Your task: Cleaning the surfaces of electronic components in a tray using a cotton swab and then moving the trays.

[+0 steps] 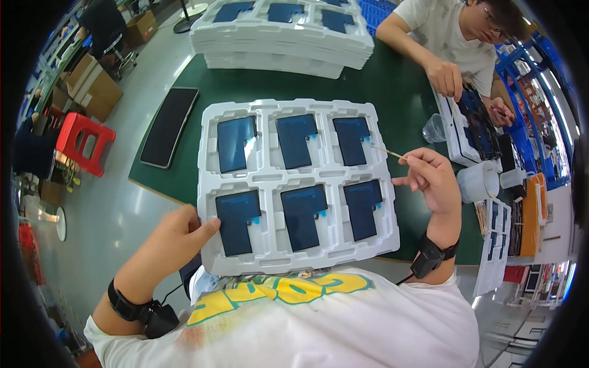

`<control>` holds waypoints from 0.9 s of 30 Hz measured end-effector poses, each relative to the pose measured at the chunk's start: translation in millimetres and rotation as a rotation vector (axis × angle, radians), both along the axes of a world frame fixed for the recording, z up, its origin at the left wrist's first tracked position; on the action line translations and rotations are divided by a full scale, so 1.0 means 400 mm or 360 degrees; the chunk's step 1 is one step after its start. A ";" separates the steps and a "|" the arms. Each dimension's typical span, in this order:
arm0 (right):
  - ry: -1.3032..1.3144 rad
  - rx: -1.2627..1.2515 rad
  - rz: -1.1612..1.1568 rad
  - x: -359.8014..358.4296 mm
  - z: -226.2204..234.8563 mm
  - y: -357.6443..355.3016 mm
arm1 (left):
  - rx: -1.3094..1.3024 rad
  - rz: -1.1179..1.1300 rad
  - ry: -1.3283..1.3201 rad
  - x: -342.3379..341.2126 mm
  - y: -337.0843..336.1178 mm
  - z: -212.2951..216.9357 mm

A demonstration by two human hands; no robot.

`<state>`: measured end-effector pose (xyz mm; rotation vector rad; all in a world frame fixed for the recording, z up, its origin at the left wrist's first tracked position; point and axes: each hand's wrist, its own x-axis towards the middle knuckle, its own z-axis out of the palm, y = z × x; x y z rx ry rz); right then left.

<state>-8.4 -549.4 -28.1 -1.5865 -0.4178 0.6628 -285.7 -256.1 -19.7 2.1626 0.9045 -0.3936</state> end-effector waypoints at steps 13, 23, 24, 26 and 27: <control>-0.0230 -0.0031 -0.0147 -0.013 -0.026 0.028 | 0.1091 -0.0366 -0.0147 0.236 -0.007 -0.032; -0.0313 -0.0011 -0.0203 -0.031 -0.020 0.031 | 0.1072 -0.0330 -0.0409 0.227 0.005 -0.048; -0.0350 -0.0002 -0.0193 -0.029 -0.025 0.036 | 0.1117 -0.0313 -0.0423 0.224 0.008 -0.053; -0.0418 -0.0006 -0.0255 -0.030 -0.012 0.023 | 0.1151 -0.0353 -0.0492 0.228 0.007 -0.050; -0.0490 0.0004 -0.0336 -0.030 -0.008 0.019 | 0.1133 -0.0330 -0.0564 0.218 0.011 -0.047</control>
